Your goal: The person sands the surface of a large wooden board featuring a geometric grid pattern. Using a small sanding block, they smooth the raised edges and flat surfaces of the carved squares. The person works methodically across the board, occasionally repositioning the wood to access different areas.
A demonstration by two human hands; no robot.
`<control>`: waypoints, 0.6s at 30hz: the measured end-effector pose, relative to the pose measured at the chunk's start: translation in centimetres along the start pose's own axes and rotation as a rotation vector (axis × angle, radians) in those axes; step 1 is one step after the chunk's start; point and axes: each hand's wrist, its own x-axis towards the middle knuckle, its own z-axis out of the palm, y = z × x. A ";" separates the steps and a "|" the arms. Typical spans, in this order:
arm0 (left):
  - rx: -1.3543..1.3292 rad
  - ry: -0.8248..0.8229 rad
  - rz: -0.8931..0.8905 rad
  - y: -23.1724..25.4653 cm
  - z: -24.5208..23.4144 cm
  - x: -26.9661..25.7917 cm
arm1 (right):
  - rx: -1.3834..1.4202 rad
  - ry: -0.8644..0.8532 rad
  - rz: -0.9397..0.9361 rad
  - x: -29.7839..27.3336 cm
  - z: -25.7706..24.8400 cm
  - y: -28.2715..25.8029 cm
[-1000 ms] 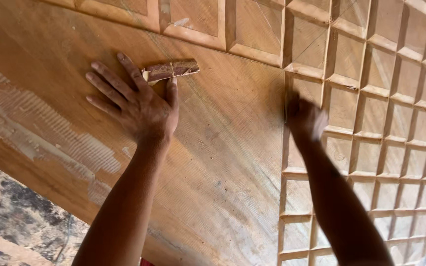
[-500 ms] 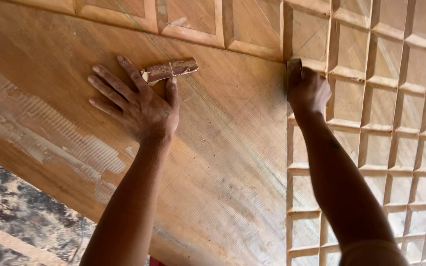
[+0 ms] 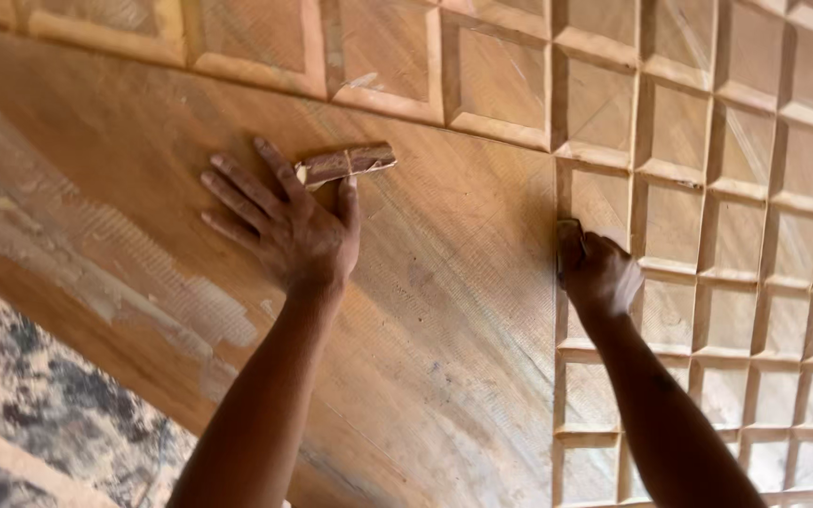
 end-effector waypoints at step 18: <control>-0.036 0.096 0.071 -0.3 0.9 -0.3 | 0.100 -0.070 0.108 2.5 -0.2 -3.2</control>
